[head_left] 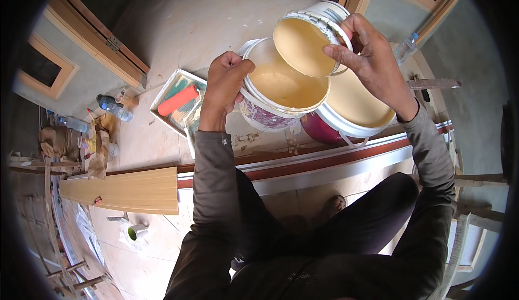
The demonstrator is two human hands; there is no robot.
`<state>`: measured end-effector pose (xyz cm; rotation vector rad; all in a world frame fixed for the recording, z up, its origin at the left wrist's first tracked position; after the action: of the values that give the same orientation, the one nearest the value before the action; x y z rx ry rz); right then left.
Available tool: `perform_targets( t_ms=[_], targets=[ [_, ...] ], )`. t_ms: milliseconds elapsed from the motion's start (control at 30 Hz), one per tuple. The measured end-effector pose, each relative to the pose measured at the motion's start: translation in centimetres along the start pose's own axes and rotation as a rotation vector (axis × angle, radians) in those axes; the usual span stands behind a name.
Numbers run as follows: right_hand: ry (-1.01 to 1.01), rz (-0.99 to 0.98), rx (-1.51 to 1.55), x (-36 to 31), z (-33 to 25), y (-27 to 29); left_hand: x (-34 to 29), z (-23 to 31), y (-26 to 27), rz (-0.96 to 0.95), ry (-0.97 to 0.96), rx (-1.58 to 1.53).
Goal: The person sits on the floor and stirs a thick yellow liquid in a large bucket using a flat tool. They then pour the liquid from a smaller bucket into the large bucket and continue stirring. Finally, they scoop some of the mixture from the large bucket into the smaller bucket.
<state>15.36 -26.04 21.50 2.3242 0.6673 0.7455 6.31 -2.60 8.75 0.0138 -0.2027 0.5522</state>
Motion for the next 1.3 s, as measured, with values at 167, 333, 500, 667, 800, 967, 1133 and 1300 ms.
perform_targets(
  t_ms=[167,333,500,667,800,967,1133,1300],
  targets=[
    [-0.284,0.020,0.460,0.1,5.1,2.2,0.1,-0.9,0.4,-0.010,-0.012,0.002],
    [-0.329,0.157,0.440,-0.9,8.0,7.2,0.3,-1.7,0.3,-0.001,0.000,-0.032],
    [-0.289,0.090,-0.058,-1.5,10.8,8.2,0.3,-2.2,0.4,0.017,0.029,-0.045],
    [-0.143,-0.050,-0.462,-1.5,12.8,3.7,0.4,-2.3,0.3,0.008,0.025,-0.067],
    [-0.121,-0.109,-0.599,-1.6,14.0,0.3,0.4,-2.4,0.4,0.013,0.038,-0.066],
    [-0.170,-0.160,-0.590,-1.8,14.4,-2.4,0.4,-2.2,0.5,0.010,0.035,-0.070],
    [-0.131,-0.101,-0.477,-2.0,15.5,-3.3,0.4,-2.2,0.2,0.009,0.028,-0.076],
    [-0.321,-0.071,-0.222,-0.7,17.2,-1.7,0.2,-2.0,0.3,0.009,0.019,-0.090]
  ],
)
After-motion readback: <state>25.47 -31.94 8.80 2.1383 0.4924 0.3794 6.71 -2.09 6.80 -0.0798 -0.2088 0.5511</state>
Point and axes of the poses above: each hand's wrist, its own x-axis towards the middle knuckle, its own y-axis out of the back of the hand, z = x × y, the point moved 8 cm from there along x, towards the middle knuckle, and after that the axes turned 15 degrees about -y, right-handed, at the moved point
